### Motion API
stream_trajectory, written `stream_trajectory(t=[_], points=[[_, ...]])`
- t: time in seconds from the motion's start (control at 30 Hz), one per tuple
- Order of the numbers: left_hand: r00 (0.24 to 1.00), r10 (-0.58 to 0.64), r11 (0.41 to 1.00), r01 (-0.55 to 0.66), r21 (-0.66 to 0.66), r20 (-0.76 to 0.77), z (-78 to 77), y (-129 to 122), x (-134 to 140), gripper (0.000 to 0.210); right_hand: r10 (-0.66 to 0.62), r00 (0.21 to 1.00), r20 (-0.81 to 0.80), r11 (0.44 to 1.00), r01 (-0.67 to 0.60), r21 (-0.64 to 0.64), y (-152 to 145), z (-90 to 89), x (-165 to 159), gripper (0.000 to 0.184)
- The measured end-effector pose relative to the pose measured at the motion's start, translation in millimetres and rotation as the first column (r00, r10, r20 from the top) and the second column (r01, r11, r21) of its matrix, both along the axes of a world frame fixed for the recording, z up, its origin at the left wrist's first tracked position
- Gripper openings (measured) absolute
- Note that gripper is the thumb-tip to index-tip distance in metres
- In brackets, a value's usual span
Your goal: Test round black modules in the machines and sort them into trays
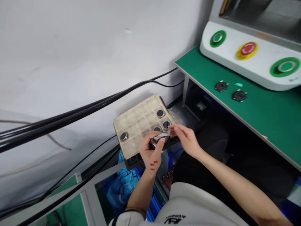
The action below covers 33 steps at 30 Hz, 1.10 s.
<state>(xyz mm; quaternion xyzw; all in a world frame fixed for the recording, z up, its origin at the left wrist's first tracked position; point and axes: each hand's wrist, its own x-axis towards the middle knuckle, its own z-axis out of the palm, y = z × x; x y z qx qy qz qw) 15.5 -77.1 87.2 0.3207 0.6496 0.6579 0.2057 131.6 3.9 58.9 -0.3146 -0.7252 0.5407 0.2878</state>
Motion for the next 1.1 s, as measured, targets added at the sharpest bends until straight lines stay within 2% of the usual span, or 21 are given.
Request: stream_trajectory(t=[0.1,0.2,0.3,0.4,0.5,0.57,0.6,0.67,0.73,0.77,0.8,0.87,0.93,0.97,1.1], points=[[0.957,-0.288,0.958,0.288,0.007,-0.029,10.6,29.6,34.5,0.004,-0.191,0.957,-0.217,0.965,0.142,-0.221,0.1,22.3,70.4,0.024],[0.825,-0.565,0.825,0.565,-0.002,0.010,18.4,57.6,74.9,0.002,-0.423,0.863,-0.277,0.869,0.300,-0.393,-10.5,32.2,119.5,0.016],[0.666,-0.746,0.665,0.746,-0.026,0.013,25.0,82.2,120.4,0.001,-0.653,0.716,-0.248,0.736,0.523,-0.430,-22.8,33.4,152.9,0.007],[0.517,-0.856,0.515,0.854,-0.077,0.012,32.5,103.0,168.7,0.004,-0.819,0.498,-0.283,0.573,0.706,-0.417,-29.1,35.2,180.6,0.010],[0.417,-0.908,0.408,0.901,-0.150,0.037,35.2,117.7,212.1,0.011,-0.912,0.291,-0.289,0.395,0.816,-0.423,-30.0,38.7,212.2,0.013],[0.370,-0.915,0.333,0.917,-0.218,0.159,30.8,123.2,232.9,0.017,-0.954,0.186,-0.237,0.269,0.878,-0.397,-31.0,38.8,241.6,0.015],[0.339,-0.905,0.277,0.929,-0.246,0.259,27.0,124.7,239.9,0.022,-0.970,0.137,-0.199,0.203,0.906,-0.370,-32.4,37.7,259.7,0.016],[0.264,-0.825,0.150,0.955,-0.257,0.499,17.6,124.7,247.2,0.034,-0.993,0.040,-0.110,0.071,0.953,-0.293,-36.9,33.4,301.7,0.019],[0.215,-0.655,0.069,0.972,-0.227,0.725,8.9,120.9,247.5,0.036,-0.999,-0.031,-0.007,-0.029,0.982,-0.188,-42.7,27.4,346.7,0.022],[0.208,-0.559,0.056,0.975,-0.213,0.802,5.5,117.8,246.3,0.033,-0.998,-0.030,0.062,-0.037,0.991,-0.126,-45.4,24.3,368.0,0.025],[0.208,-0.477,0.060,0.977,-0.204,0.854,2.9,114.2,244.8,0.029,-0.989,-0.013,0.148,-0.022,0.998,-0.064,-47.6,21.4,387.2,0.027],[0.209,-0.385,0.082,0.978,-0.192,0.899,0.2,106.6,242.6,0.022,-0.946,0.052,0.319,0.063,0.998,0.022,-50.0,16.3,417.1,0.030],[0.194,-0.362,0.106,0.980,-0.166,0.912,0.2,100.8,243.0,0.020,-0.899,0.098,0.428,0.132,0.990,0.051,-49.6,11.7,434.5,0.029],[0.178,-0.351,0.126,0.982,-0.143,0.919,1.1,99.1,243.9,0.021,-0.885,0.111,0.453,0.150,0.987,0.052,-48.6,9.5,439.2,0.028],[0.126,-0.386,0.246,0.969,-0.029,0.914,8.9,98.5,248.3,0.034,-0.869,0.113,0.481,0.166,0.984,0.069,-43.0,1.4,443.3,0.024]])
